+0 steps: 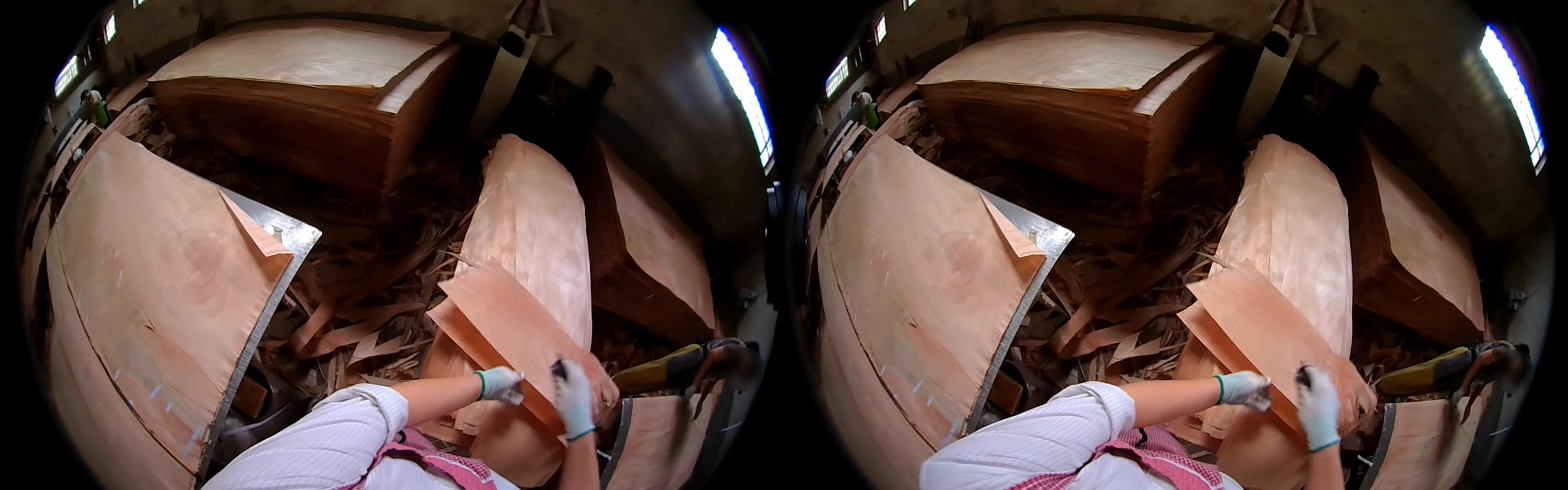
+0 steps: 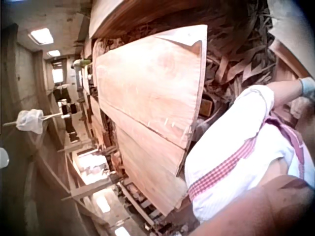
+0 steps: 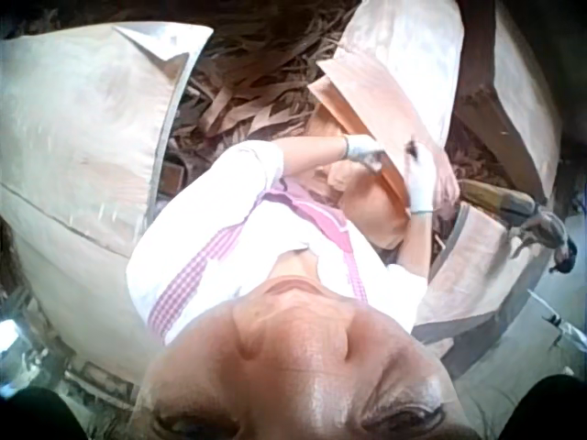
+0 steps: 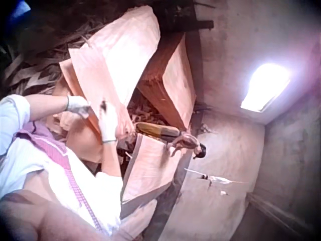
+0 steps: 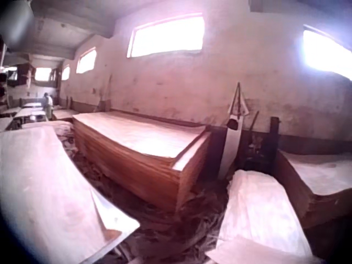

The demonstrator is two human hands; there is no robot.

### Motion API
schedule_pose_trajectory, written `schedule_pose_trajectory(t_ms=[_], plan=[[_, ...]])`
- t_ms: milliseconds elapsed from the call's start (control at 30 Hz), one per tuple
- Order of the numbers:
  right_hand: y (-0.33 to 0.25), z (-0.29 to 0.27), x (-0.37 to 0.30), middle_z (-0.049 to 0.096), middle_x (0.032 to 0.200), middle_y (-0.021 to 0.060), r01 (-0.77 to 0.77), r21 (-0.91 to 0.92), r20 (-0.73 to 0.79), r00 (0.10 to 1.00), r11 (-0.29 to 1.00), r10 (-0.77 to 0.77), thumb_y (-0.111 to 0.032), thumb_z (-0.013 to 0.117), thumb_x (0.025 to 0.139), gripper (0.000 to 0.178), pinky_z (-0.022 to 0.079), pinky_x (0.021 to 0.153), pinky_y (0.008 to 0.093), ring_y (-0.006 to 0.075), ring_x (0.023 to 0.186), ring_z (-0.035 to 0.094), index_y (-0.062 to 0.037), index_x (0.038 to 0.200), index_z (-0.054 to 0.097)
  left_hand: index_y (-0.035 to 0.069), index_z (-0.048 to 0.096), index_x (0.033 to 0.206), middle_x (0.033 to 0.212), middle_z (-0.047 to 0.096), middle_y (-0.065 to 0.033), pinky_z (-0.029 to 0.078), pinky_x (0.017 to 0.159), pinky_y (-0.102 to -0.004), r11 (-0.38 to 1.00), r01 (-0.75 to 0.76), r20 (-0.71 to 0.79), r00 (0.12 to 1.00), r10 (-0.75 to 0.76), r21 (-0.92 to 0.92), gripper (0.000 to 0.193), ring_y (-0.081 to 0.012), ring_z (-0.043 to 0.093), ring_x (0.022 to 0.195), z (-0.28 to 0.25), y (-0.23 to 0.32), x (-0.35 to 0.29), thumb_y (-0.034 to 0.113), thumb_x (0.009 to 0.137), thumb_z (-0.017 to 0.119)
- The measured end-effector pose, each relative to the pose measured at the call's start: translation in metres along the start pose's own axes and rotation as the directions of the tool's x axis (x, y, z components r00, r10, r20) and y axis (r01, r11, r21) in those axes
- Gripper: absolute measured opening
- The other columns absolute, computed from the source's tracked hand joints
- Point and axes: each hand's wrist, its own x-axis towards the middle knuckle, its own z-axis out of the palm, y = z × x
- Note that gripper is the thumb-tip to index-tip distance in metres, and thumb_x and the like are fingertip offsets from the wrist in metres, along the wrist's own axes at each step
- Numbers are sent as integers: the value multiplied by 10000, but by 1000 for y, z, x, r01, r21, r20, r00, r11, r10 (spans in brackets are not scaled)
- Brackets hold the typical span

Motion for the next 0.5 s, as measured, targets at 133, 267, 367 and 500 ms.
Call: schedule_pose_trajectory(t_ms=[133, 267, 367, 500], plan=[[65, 60, 5, 616, 795, 117, -233, -24, 262, 937, 972, 231, -105, 553, 883, 167, 469, 700, 332, 206, 740, 576, 17, 975, 621, 13, 552, 949, 842, 598, -102, 545, 615, -333, 922, 98, 8, 994, -109, 374, 266, -209, 605, 680, -6, 7, -79, 275, 965, 506], [123, 86, 11, 583, 678, 85, -125, -100, 394, 906, 987, 155, -151, 567, 893, 171, 438, 610, 325, 182, 644, 548, 3, 919, 638, 17, 553, 950, 831, 600, -75, 526, 584, -307, 936, -172, 26, 985, 172, 307, 165, -167, 595, 662, -99, -27, -126, 178, 947, 516], [63, 98, 39, 553, 653, 26, -454, 184, 445, 829, 872, 338, -232, 565, 940, 225, 414, 564, 292, 129, 601, 511, -26, 902, 645, 14, 564, 992, 850, 611, -76, 534, 630, -293, 927, -306, -373, 851, 369, 218, 161, -155, 613, 730, -139, -72, -225, 153, 945, 496], [-60, 135, 58, 576, 727, 31, -293, 146, 441, 874, 945, 203, -258, 565, 958, 294, 401, 554, 227, 91, 591, 496, 22, 1022, 629, -4, 579, 1093, 886, 633, -77, 522, 654, -277, 885, -283, -737, 492, 464, 369, 244, -169, 621, 767, -181, -160, -343, 176, 946, 502]])
